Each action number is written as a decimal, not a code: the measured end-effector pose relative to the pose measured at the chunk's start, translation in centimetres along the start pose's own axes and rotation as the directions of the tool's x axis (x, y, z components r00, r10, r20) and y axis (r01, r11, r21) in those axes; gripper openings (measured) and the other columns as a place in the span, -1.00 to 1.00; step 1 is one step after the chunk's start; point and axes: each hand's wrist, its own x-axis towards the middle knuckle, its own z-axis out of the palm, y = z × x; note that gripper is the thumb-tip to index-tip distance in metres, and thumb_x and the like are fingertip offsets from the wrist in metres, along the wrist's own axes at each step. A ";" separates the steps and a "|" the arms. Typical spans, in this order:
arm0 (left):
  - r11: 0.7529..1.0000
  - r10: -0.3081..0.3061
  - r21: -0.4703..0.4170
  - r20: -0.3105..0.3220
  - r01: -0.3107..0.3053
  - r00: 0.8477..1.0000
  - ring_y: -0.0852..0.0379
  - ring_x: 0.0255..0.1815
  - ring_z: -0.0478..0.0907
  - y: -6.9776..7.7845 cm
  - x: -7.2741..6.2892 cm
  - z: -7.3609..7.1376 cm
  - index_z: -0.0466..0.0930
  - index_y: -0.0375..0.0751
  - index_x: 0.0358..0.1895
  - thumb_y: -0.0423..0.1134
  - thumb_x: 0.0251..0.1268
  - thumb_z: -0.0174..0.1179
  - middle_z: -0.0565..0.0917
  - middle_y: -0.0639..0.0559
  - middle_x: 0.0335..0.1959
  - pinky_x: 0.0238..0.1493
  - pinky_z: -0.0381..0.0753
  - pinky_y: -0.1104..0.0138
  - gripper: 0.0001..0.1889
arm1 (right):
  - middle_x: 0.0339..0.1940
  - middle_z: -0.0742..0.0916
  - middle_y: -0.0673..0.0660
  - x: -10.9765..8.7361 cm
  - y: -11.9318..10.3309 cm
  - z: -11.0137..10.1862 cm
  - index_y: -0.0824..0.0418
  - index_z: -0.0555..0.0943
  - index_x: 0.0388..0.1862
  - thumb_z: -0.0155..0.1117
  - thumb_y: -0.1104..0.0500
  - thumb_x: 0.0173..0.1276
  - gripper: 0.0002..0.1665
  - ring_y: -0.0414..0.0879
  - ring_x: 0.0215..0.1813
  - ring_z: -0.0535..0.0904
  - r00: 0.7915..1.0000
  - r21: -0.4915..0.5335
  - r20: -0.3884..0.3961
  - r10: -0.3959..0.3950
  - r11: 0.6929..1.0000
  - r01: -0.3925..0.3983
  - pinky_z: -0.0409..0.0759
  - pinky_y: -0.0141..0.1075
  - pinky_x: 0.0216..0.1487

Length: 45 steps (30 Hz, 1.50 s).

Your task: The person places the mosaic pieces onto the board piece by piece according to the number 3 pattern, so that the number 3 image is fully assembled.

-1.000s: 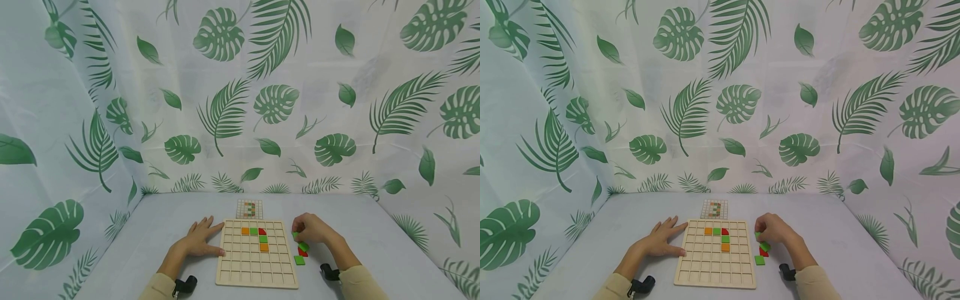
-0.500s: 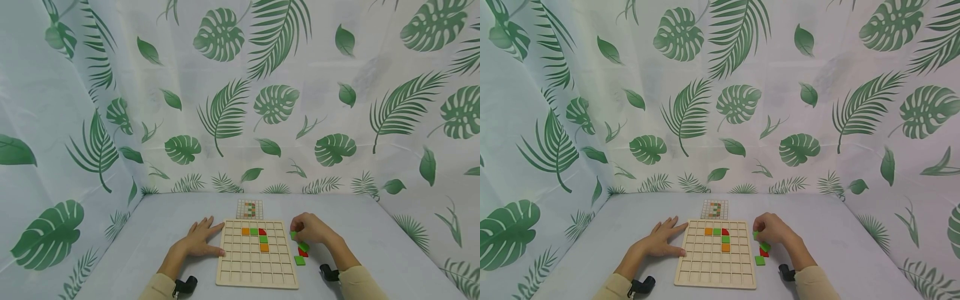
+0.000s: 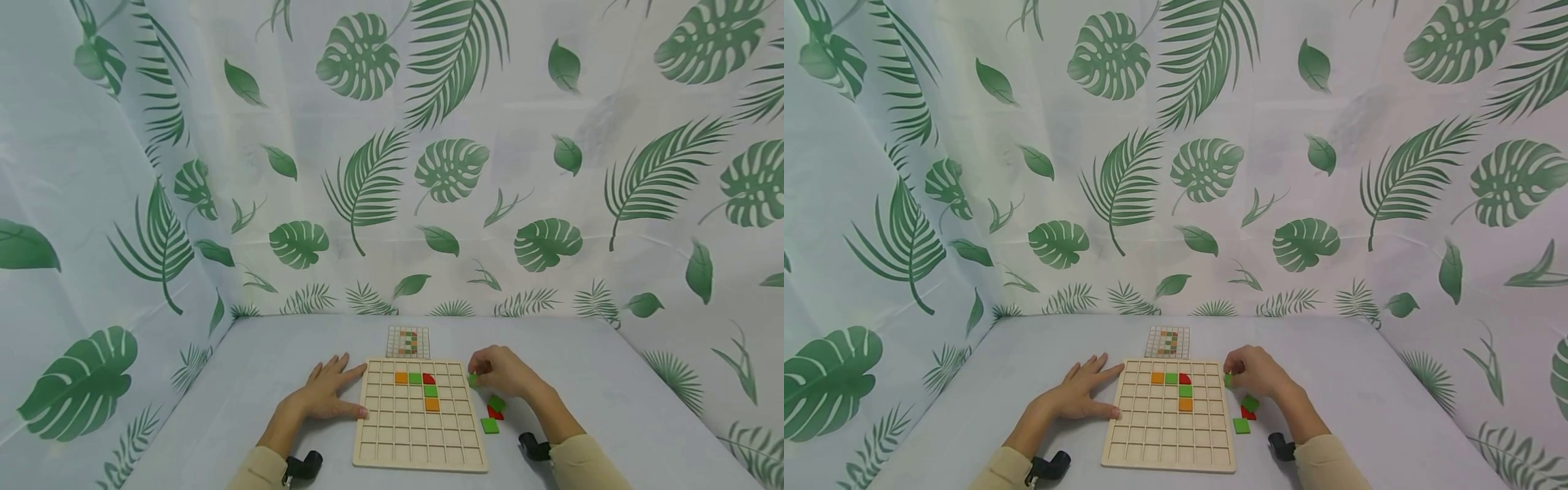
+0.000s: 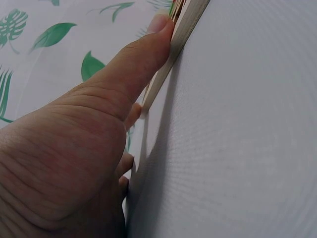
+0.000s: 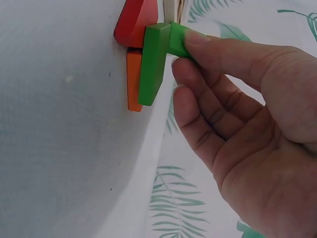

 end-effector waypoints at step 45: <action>1.000 -0.005 0.020 -0.011 0.006 1.000 -0.34 0.73 -0.13 0.2 0.0 0.2 0.24 0.17 0.64 0.47 0.03 0.41 0.03 -0.28 0.71 0.66 -0.23 -0.31 0.08 | -0.24 0.78 -0.04 0.3 -3.8 3.2 0.19 0.79 -0.14 0.52 0.37 0.26 -0.80 -0.31 -0.26 0.64 0.905 0.014 -0.263 -0.333 0.937 0.349 0.70 -0.40 -0.21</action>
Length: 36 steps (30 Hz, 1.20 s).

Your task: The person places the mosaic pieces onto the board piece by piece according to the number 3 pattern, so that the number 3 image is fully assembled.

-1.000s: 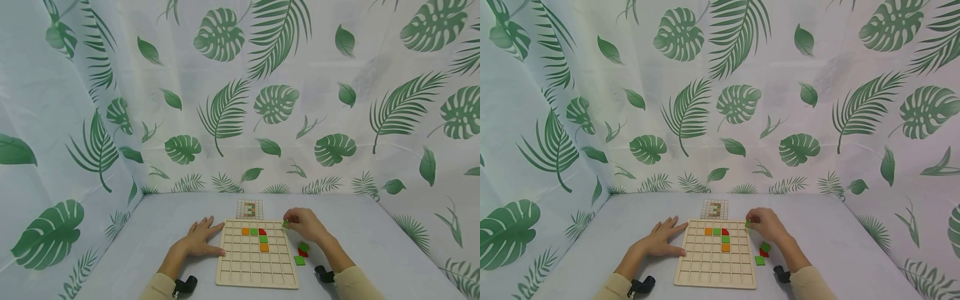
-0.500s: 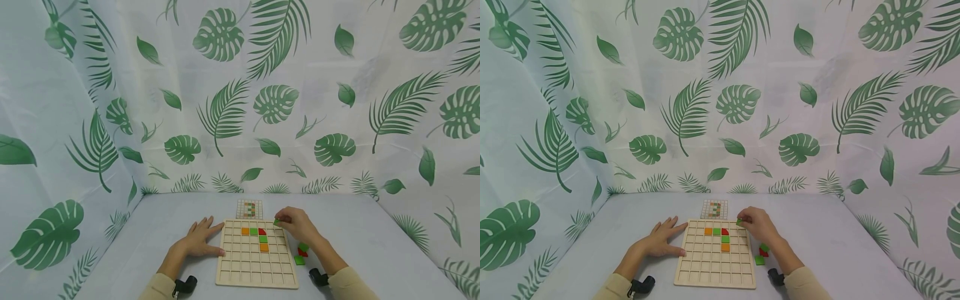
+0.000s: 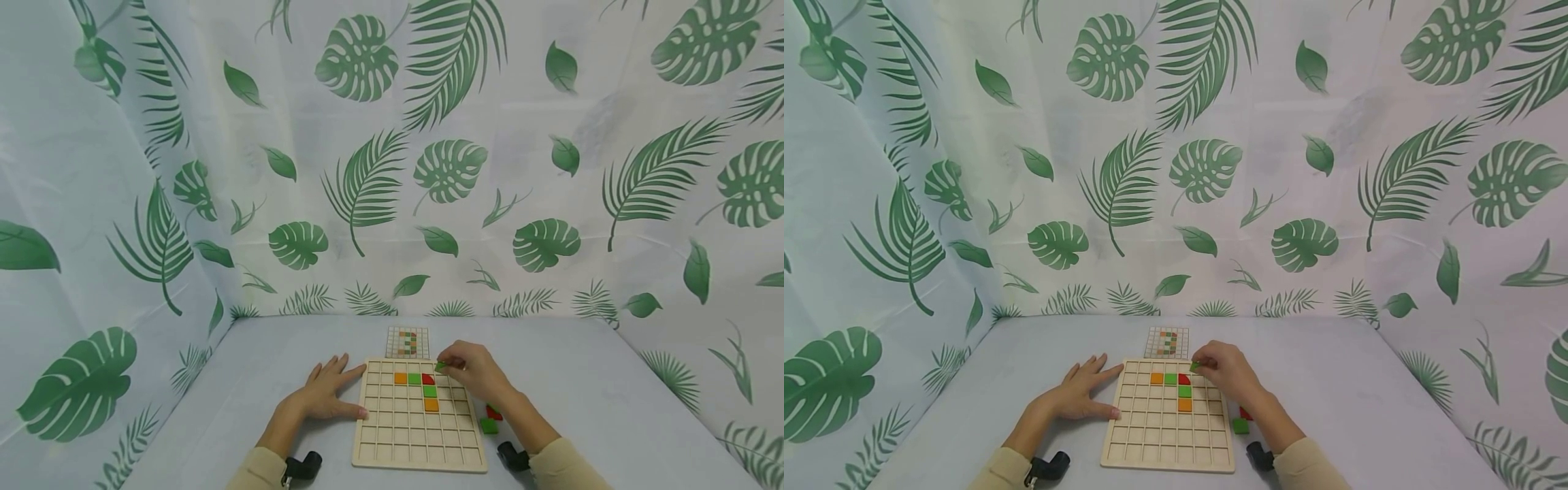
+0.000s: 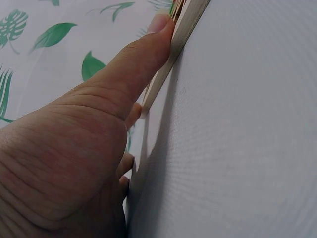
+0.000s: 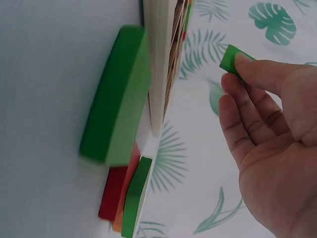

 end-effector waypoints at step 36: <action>0.999 0.042 -0.021 -0.029 -0.043 0.999 -0.40 0.71 -0.12 -0.9 0.3 0.5 0.26 0.18 0.63 0.56 0.00 0.34 0.06 -0.35 0.69 0.63 -0.28 -0.36 0.10 | -0.18 0.80 -0.04 0.5 -1.4 1.4 0.18 0.80 -0.07 0.45 0.34 0.35 -0.80 -0.33 -0.22 0.65 0.967 0.108 0.256 -0.022 0.994 -0.006 0.70 -0.39 -0.14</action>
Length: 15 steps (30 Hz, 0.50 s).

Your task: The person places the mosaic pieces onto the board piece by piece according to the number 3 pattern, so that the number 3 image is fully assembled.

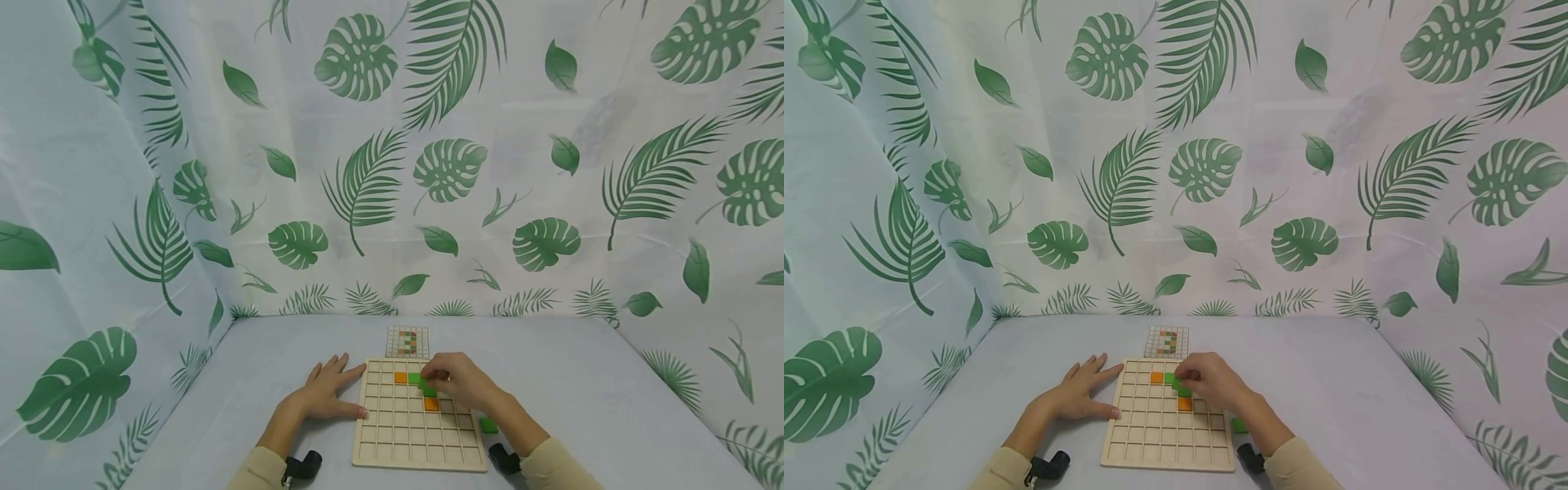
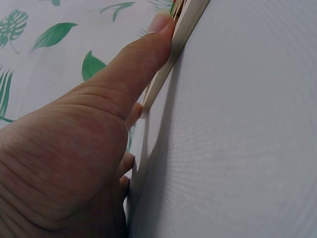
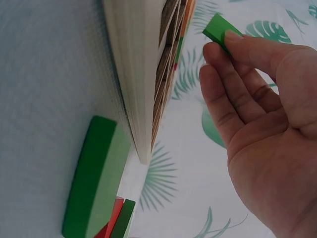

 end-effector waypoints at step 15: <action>1.000 0.001 -0.004 0.008 -0.001 1.000 -0.42 0.71 -0.12 0.7 -0.4 -0.6 0.27 0.15 0.63 0.54 0.00 0.36 0.05 -0.36 0.69 0.62 -0.26 -0.37 0.10 | -0.21 0.81 -0.07 0.2 -0.5 0.4 0.15 0.80 -0.11 0.46 0.31 0.36 -0.84 -0.35 -0.24 0.66 0.997 0.033 0.080 -0.002 0.999 0.000 0.71 -0.41 -0.19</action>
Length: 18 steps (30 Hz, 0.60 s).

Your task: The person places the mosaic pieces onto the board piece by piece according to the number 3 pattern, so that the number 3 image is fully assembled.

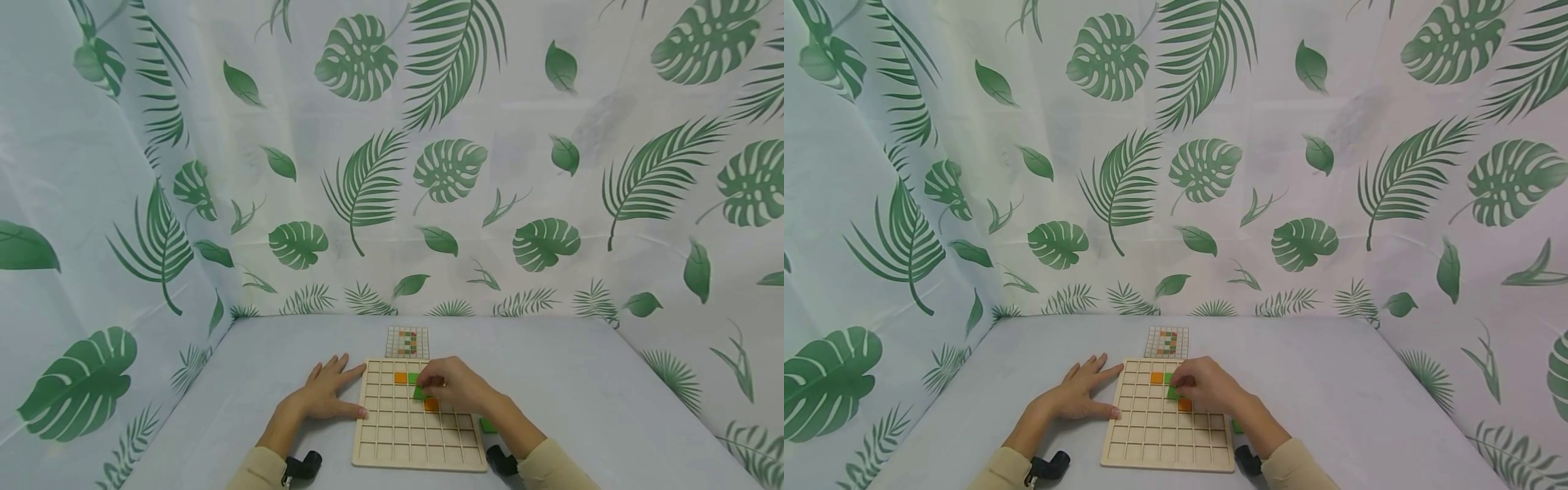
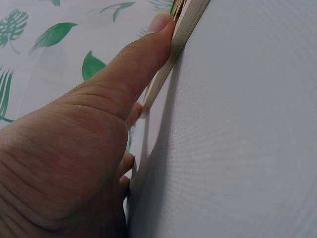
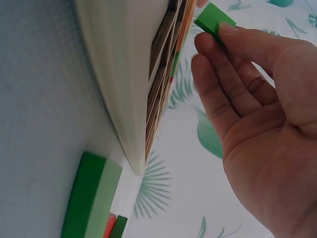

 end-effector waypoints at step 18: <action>1.000 -0.009 -0.005 0.007 0.009 1.000 -0.40 0.72 -0.14 -0.2 0.1 0.2 0.26 0.20 0.63 0.54 -0.02 0.37 0.04 -0.34 0.70 0.63 -0.27 -0.36 0.10 | -0.20 0.82 -0.08 0.0 -0.3 0.4 0.06 0.82 -0.20 0.48 0.32 0.34 -0.84 -0.35 -0.19 0.66 0.999 -0.035 0.035 -0.028 0.999 0.030 0.71 -0.41 -0.15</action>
